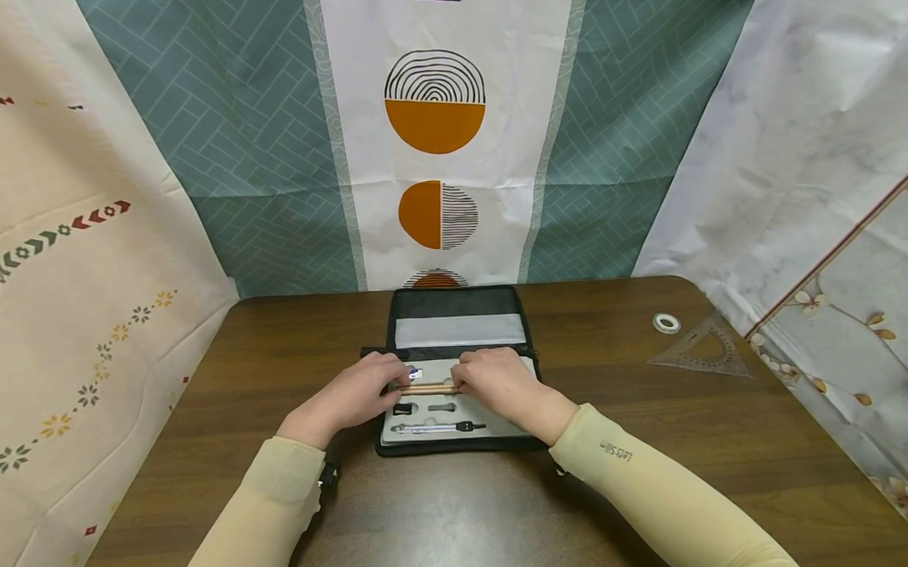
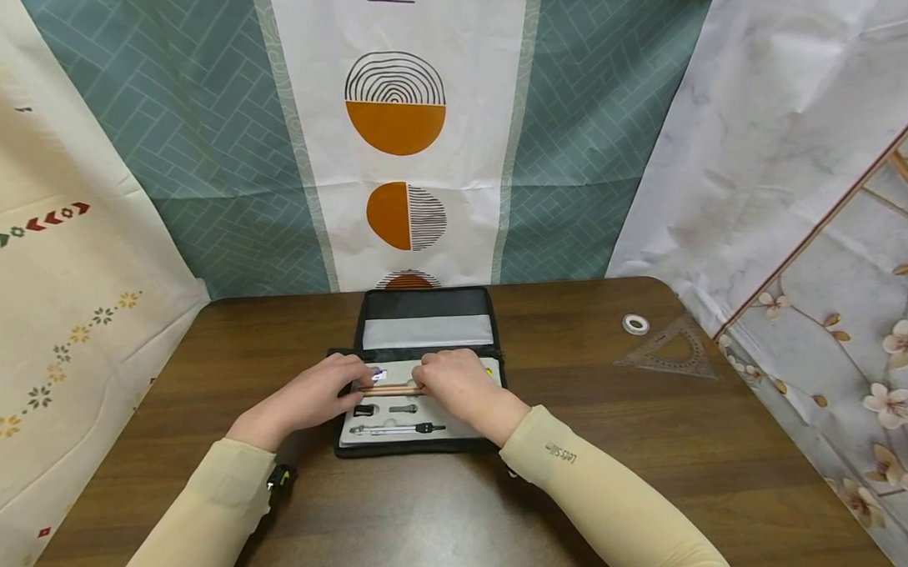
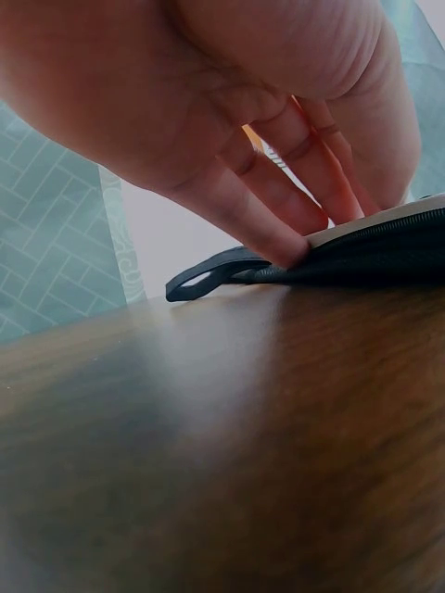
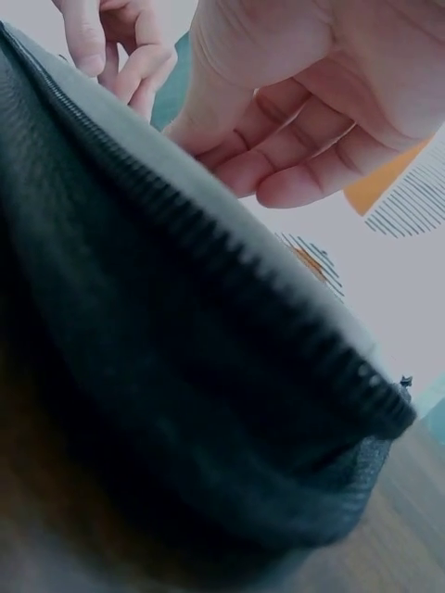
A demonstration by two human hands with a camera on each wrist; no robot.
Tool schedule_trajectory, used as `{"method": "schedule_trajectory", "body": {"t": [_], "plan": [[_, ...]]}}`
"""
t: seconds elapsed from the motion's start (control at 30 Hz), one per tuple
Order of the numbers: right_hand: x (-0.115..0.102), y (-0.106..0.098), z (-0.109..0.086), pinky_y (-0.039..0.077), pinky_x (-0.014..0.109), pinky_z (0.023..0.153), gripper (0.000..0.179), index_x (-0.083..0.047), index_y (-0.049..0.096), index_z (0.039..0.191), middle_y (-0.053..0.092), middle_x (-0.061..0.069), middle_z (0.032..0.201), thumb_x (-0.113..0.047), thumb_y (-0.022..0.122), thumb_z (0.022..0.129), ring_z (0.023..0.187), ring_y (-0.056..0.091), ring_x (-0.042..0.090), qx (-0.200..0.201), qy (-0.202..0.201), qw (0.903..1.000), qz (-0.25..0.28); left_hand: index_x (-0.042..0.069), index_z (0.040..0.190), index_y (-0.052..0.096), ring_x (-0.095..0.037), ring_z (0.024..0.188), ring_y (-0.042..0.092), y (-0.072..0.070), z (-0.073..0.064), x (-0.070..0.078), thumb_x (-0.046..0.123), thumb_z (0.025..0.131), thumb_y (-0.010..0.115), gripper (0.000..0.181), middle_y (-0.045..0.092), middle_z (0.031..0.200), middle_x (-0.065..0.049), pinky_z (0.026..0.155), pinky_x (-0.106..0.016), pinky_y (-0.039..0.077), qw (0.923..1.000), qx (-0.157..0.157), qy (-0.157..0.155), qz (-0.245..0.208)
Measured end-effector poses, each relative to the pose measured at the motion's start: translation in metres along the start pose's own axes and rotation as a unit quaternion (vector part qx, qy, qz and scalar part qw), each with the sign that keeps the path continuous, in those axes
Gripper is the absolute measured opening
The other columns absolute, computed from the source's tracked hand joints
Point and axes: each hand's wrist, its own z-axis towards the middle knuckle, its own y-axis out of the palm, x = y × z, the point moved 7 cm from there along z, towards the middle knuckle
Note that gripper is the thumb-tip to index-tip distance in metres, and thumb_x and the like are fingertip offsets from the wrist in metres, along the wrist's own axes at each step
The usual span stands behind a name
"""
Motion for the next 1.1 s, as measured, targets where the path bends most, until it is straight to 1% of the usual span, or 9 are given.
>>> {"method": "schedule_trajectory", "body": {"t": [0.2, 0.77, 1.1], "plan": [[-0.0004, 0.0004, 0.0008, 0.056, 0.036, 0.065, 0.013, -0.022, 0.078, 0.089, 0.069, -0.006, 0.084, -0.022, 0.090, 0.095, 0.074, 0.068, 0.014, -0.006, 0.000, 1.0000, 0.000, 0.013, 0.113, 0.077, -0.022, 0.109, 0.061, -0.0006, 0.0000, 0.0000, 0.002, 0.101, 0.077, 0.016, 0.071, 0.115, 0.001, 0.095, -0.044, 0.057, 1.0000, -0.001, -0.003, -0.003], [-0.0005, 0.0013, 0.0006, 0.056, 0.036, 0.063, 0.015, -0.022, 0.076, 0.088, 0.069, -0.005, 0.085, -0.022, 0.087, 0.097, 0.074, 0.068, 0.015, -0.016, 0.005, 0.9998, -0.004, 0.014, 0.113, 0.077, -0.022, 0.109, 0.061, -0.0002, 0.0006, 0.0002, 0.002, 0.102, 0.077, 0.016, 0.071, 0.116, 0.001, 0.094, -0.044, 0.057, 1.0000, -0.002, -0.001, -0.001], [-0.0009, 0.0015, 0.0009, 0.053, 0.036, 0.060, 0.017, -0.022, 0.074, 0.086, 0.067, -0.006, 0.082, -0.020, 0.087, 0.097, 0.071, 0.064, 0.014, -0.012, -0.001, 0.9998, -0.014, 0.014, 0.113, 0.077, -0.022, 0.110, 0.061, 0.0006, 0.0007, -0.0011, 0.003, 0.102, 0.077, 0.016, 0.071, 0.116, 0.001, 0.095, -0.044, 0.057, 1.0000, -0.003, -0.005, 0.003]]}}
